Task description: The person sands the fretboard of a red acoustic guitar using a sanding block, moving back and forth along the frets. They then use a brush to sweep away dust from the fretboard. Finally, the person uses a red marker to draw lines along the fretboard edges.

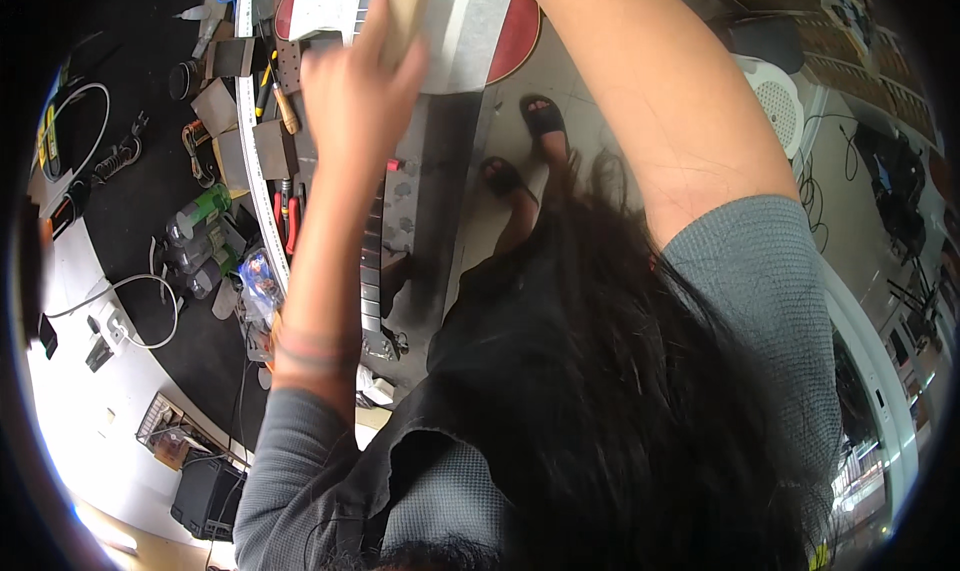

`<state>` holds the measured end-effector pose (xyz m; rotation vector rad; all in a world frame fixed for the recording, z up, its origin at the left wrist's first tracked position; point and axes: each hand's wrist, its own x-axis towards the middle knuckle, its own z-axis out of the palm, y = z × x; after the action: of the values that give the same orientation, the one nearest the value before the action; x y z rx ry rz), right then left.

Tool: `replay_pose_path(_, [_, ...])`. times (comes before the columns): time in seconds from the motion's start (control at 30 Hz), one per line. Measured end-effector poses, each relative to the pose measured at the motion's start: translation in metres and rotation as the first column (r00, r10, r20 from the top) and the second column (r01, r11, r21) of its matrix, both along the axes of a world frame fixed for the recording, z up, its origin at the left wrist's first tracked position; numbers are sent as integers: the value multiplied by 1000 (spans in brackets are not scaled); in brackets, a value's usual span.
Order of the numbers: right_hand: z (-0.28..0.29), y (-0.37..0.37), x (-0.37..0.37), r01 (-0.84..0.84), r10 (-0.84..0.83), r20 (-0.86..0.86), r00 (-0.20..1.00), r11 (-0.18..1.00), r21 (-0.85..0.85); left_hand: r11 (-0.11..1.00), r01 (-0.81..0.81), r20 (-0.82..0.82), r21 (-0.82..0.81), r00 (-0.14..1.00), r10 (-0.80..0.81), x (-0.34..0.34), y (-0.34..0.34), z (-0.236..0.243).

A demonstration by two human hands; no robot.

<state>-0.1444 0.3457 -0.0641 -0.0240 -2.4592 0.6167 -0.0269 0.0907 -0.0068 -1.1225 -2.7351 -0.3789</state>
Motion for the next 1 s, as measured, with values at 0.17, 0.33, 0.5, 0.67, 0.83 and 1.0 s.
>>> replay_pose_path(0.17, [-7, 1, -2, -5, 5, -1, 1000, 1000, 25, 999, -36, 57, -13, 998, 37, -12, 20, 12])
replay_pose_path(0.33, [-5, 4, 5, 21, -21, -2, 1000, 1000, 21, 999, -21, 189, -27, 982, 26, 64, -83, 12])
replay_pose_path(0.5, [-3, 3, 1, 13, -13, -7, 1000, 1000, 26, 1000, 10, 46, 13, 999, -11, 1, -10, -8])
replay_pose_path(0.67, [-7, 3, -5, 2, -2, -10, 1000, 999, 48, 997, -39, 60, 70, 998, 35, -15, 24, 15])
replay_pose_path(0.83, [-6, 3, 4, 26, -26, -35, 999, 1000, -6, 997, -33, 192, -69, 980, 46, 67, -89, 12])
replay_pose_path(1.0, [-2, 5, 3, 20, -20, -6, 1000, 1000, 17, 999, -15, 11, 45, 1000, 15, 6, -13, -9])
